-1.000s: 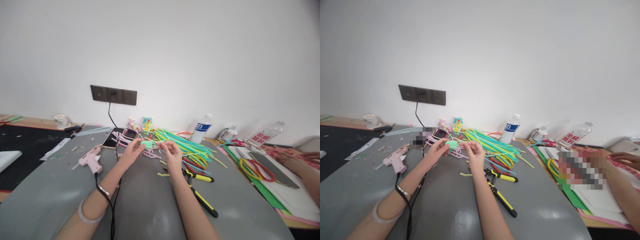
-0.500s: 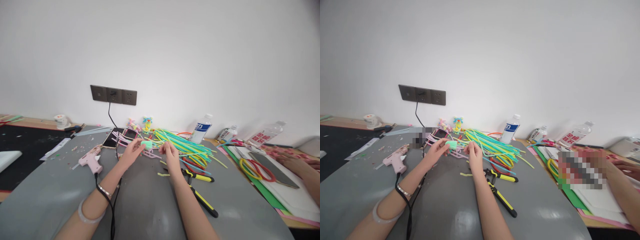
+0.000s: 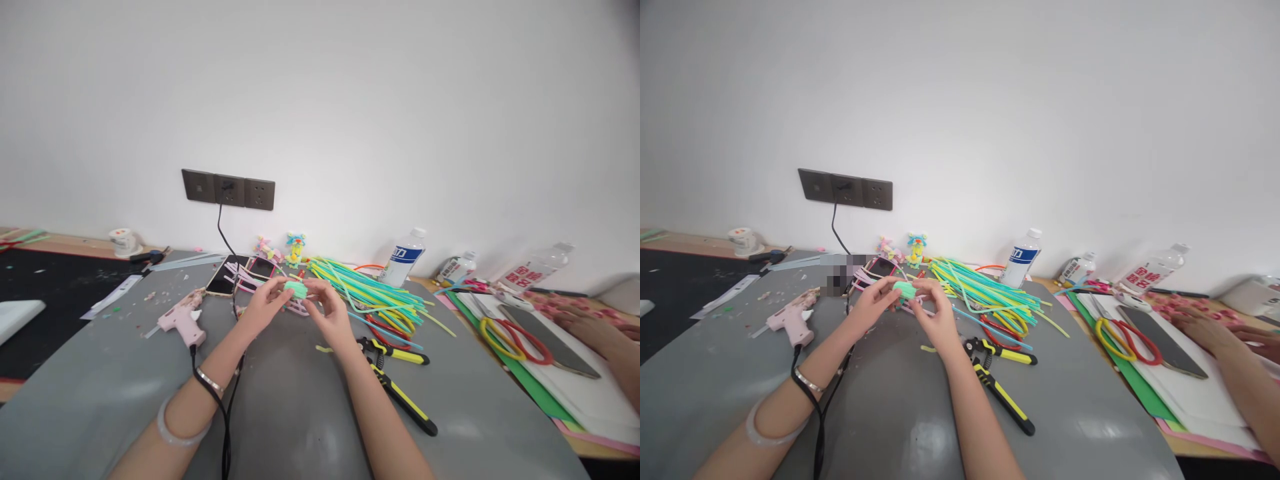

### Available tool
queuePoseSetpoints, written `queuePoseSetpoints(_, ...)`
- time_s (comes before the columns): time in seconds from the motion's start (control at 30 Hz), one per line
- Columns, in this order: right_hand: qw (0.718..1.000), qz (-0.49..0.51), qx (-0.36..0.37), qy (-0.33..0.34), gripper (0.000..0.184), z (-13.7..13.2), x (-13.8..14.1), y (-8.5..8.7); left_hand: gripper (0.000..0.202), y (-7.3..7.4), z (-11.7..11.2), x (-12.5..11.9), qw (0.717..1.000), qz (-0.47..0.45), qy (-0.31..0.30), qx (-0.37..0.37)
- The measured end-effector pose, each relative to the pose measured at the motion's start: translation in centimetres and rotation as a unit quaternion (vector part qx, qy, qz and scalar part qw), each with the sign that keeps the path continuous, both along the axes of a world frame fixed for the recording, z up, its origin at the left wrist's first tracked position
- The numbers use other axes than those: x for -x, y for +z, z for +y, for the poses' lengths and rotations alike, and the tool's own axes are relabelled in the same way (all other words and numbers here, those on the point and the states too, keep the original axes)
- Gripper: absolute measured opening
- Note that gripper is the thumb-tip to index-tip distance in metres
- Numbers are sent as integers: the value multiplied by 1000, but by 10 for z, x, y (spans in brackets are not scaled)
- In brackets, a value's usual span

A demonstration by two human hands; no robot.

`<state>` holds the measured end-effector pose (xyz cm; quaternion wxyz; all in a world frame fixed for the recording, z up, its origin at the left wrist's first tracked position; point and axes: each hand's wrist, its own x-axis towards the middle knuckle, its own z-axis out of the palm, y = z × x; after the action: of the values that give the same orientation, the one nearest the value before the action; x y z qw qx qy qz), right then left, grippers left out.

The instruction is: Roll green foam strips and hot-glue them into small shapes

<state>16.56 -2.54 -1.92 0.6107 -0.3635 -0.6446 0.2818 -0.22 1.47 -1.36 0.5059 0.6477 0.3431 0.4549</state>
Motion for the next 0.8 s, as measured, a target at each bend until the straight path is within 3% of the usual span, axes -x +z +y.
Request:
queuePoseSetpoints(0.53, 998, -39, -40, -32, 10, 3, -2, -1, 45, 2, -1, 0, 1000, 4, -23, -13)
queuePoseSetpoints(0.8, 996, -58, -53, -53, 11, 2, -1, -1, 41, 2, -1, -2, 998, -29, -37, 29)
